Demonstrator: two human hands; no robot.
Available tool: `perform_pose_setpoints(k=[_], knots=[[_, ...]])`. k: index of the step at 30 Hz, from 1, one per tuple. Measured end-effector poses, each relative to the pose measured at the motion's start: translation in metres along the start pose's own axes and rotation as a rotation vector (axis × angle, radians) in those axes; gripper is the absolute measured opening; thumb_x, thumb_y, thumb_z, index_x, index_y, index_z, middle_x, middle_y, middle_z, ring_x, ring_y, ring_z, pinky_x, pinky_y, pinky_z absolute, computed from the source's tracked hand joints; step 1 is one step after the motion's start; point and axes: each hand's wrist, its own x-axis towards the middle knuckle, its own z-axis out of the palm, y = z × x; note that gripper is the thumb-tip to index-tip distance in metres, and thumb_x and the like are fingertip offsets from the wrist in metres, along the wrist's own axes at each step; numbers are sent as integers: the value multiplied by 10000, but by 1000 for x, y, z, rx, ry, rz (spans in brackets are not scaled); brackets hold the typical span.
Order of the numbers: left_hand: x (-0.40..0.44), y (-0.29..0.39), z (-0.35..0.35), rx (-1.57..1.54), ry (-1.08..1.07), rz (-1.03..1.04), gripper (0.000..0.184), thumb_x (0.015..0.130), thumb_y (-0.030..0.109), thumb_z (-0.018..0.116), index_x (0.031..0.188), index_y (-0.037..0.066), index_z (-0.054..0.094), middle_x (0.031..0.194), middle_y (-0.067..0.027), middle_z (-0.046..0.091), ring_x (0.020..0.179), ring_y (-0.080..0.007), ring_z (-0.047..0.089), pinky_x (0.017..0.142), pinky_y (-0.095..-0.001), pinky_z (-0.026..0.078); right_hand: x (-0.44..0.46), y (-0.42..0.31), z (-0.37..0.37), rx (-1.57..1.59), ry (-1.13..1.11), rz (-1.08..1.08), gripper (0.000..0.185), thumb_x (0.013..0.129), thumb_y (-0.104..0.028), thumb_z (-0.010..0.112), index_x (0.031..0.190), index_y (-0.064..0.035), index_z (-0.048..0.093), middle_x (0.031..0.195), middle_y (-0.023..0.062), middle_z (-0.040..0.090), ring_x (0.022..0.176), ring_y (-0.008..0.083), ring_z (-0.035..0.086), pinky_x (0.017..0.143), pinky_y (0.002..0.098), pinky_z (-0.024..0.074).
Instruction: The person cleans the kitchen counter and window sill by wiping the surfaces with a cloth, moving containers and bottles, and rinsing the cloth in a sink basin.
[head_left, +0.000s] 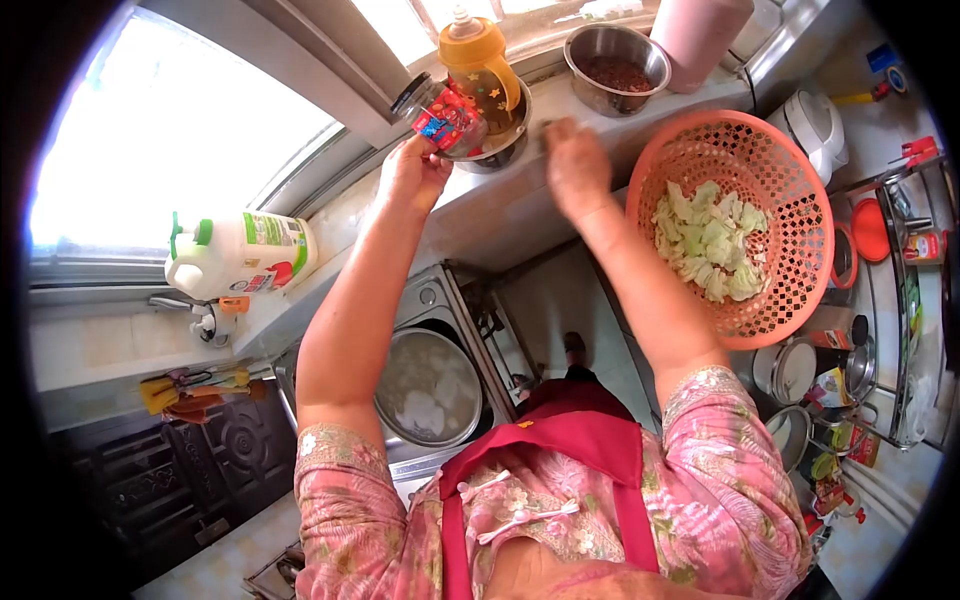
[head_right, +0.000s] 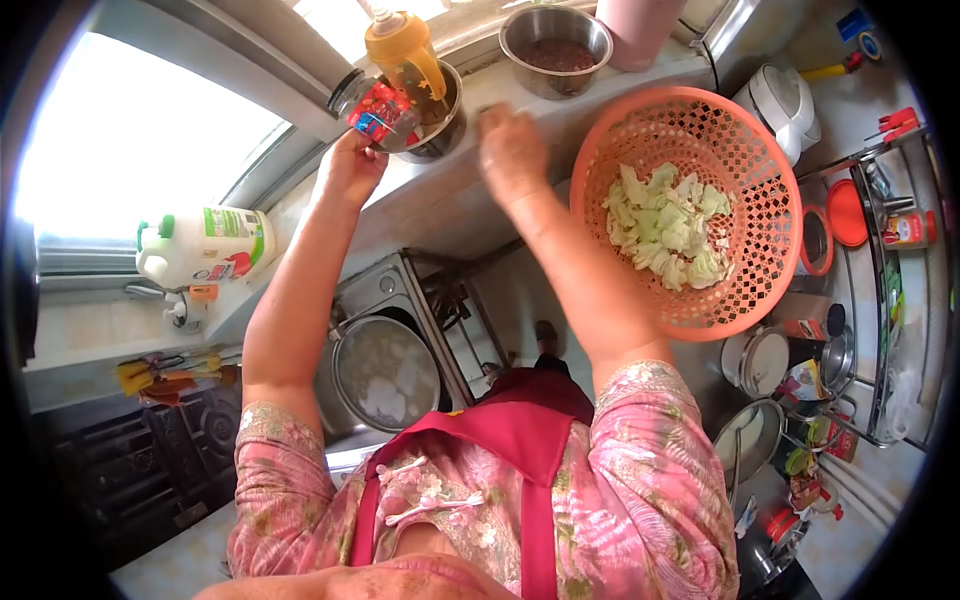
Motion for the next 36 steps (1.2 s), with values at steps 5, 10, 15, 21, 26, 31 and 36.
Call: perform_pose_setpoints(k=[5, 10, 15, 21, 26, 31, 36], knots=[[-6, 8, 6, 28, 5, 15, 175, 773, -53, 493, 926, 21, 533, 862, -57, 583, 690, -131, 550, 562, -236, 480, 6, 23, -15, -14, -3, -4, 143, 816, -87, 480, 898, -43, 588, 974, 123, 556, 823, 310, 560, 718, 387, 504], [-6, -2, 7, -25, 5, -5, 186, 776, -51, 500, 943, 22, 536, 871, -57, 586, 688, -145, 549, 546, -234, 470, -38, -22, 0, 433, 181, -80, 190, 695, -3, 576, 883, -2, 559, 935, 150, 551, 843, 328, 570, 715, 409, 482], [-10, -19, 20, -98, -25, 9, 97, 761, -63, 514, 814, 17, 498, 729, -75, 513, 578, -151, 488, 566, -319, 503, -76, -7, 16, 753, 364, 439, 272, 792, -81, 578, 1034, 40, 542, 1006, 204, 531, 947, 358, 523, 842, 416, 424], [-9, -49, 37, -125, -86, 31, 111, 761, -62, 538, 819, 17, 487, 733, -87, 528, 619, -192, 551, 690, -427, 563, -52, -39, 54, 730, 512, 485, 246, 836, -122, 518, 1031, 29, 522, 981, 209, 512, 966, 396, 480, 867, 465, 379], [-51, -27, 28, 101, -70, 32, 123, 862, 68, 568, 948, 21, 494, 828, -117, 586, 770, -250, 628, 678, -404, 556, -71, -63, 44, 824, 317, 282, 239, 799, -71, 565, 1026, -7, 524, 929, 182, 523, 887, 363, 513, 795, 432, 425], [-129, -15, -45, 146, 7, 84, 110, 883, 80, 518, 992, 64, 527, 891, -98, 598, 830, -234, 620, 685, -388, 546, -50, -65, 36, 681, 512, 117, 366, 711, 36, 626, 1064, -17, 546, 1044, 164, 551, 963, 321, 540, 842, 409, 445], [-181, -44, -110, 83, 58, -2, 133, 888, 86, 505, 1021, 91, 512, 904, -87, 606, 828, -210, 618, 699, -384, 539, -52, -135, 47, 808, 284, -115, 326, 692, 29, 615, 1012, -29, 599, 1030, 136, 579, 977, 323, 562, 855, 385, 457]])
